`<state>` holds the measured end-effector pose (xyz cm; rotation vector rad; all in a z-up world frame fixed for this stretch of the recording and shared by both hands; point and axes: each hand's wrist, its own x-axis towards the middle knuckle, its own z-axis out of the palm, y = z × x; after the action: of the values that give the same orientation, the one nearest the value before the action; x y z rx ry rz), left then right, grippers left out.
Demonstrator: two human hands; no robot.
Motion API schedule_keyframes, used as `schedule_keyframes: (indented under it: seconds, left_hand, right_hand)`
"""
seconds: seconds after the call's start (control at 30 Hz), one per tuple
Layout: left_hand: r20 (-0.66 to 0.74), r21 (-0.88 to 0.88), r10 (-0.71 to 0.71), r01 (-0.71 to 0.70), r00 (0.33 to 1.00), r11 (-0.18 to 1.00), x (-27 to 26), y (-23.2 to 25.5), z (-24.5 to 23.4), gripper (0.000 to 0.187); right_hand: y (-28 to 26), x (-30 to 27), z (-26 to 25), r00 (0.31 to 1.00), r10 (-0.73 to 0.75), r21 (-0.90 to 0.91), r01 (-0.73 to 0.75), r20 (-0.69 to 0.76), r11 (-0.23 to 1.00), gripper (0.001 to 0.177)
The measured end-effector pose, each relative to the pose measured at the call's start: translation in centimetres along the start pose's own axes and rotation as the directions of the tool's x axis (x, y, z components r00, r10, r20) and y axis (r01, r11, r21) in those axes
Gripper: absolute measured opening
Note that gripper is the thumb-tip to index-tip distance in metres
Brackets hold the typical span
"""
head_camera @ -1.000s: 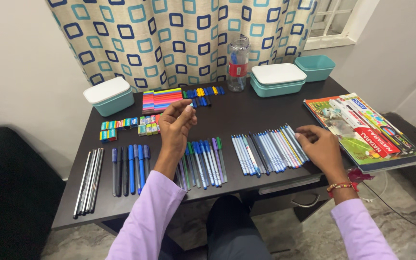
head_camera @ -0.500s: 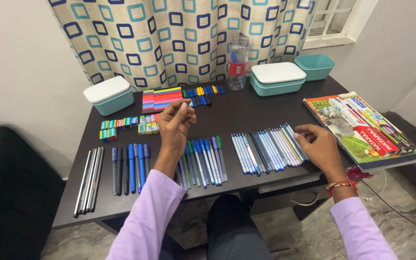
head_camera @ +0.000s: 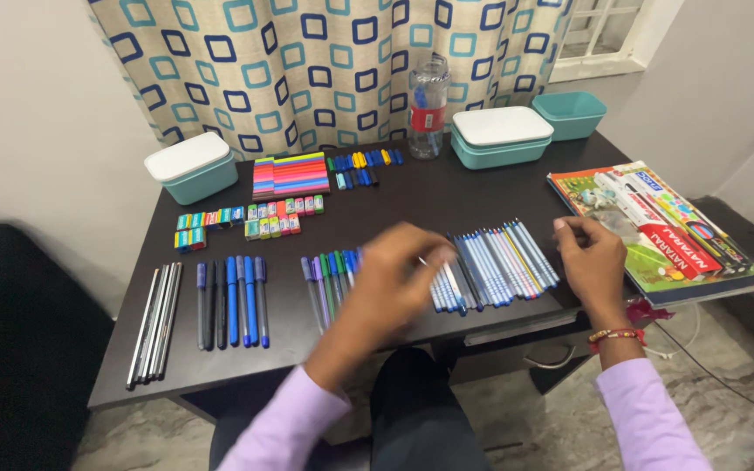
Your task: The person organizes stationery items on a desk, picking up pens and highlighters from a drawer and arranging them by color on the table surface. The person handles multiple pens and highlighters, placing them in neat rows.
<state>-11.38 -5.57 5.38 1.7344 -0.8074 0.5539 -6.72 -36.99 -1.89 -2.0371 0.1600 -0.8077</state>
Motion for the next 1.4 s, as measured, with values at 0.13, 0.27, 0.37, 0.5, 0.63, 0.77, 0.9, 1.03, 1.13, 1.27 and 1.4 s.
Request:
schedule_keyframes:
  seconds: [0.13,0.27,0.37,0.5,0.63,0.77,0.9,1.03,1.13,1.27,1.4]
  left_hand:
    - [0.142,0.185,0.057,-0.083,0.988,0.979,-3.3,3.3,5.1,0.017]
    - [0.219,0.397,0.087,-0.170,0.972,0.902,-4.7,3.1,9.7,0.027]
    - [0.206,0.497,0.091,-0.184,0.974,0.848,-5.2,2.2,11.8,0.034]
    - [0.199,0.542,0.069,-0.169,0.978,0.823,-5.4,1.7,13.0,0.038]
    - [0.181,0.586,0.023,-0.127,0.983,0.801,-5.2,2.0,13.7,0.041]
    - [0.181,0.579,-0.026,-0.086,0.983,0.811,-4.9,2.5,14.1,0.043]
    - [0.212,0.502,0.034,-0.138,0.977,0.854,-5.2,2.9,14.8,0.044]
    - [0.212,0.534,0.070,-0.176,0.975,0.827,-5.0,2.9,16.1,0.048]
    - [0.211,0.517,0.050,-0.155,0.976,0.842,-4.7,2.8,16.5,0.049]
    - [0.203,0.544,0.042,-0.148,0.978,0.826,-4.3,2.8,16.8,0.050]
    - [0.231,0.493,0.023,-0.138,0.973,0.859,-4.2,2.9,17.0,0.048]
  right_hand:
    - [-0.3,-0.3,-0.3,1.000,-0.002,0.033,0.003,-0.009,0.999,0.020]
    - [-0.6,-0.1,-0.3,1.000,-0.008,0.035,0.008,-0.006,0.999,0.020]
    - [-0.6,-0.3,-0.2,1.000,0.012,0.032,-0.012,-0.005,0.999,0.020]
    - [-0.6,-0.2,-0.3,0.999,0.052,0.050,-0.052,0.009,0.997,0.020]
    - [-0.3,-0.1,-0.2,1.000,0.012,0.069,-0.013,0.002,0.998,0.020]
    - [-0.5,-0.2,-0.3,1.000,0.019,0.050,-0.019,0.000,0.999,0.020]
    - [-0.7,-0.1,-0.4,0.999,0.042,0.064,-0.042,0.001,0.997,0.020]
    - [-0.6,-0.2,-0.3,1.000,0.025,0.069,-0.025,-0.001,0.997,0.020]
    - [-0.6,-0.1,-0.3,0.997,0.080,0.084,-0.080,0.007,0.993,0.021]
    - [-0.5,-0.1,-0.4,0.999,0.050,0.076,-0.050,0.005,0.996,0.021]
    - [-0.4,-0.1,-0.4,0.999,0.047,0.071,-0.048,0.003,0.996,0.020]
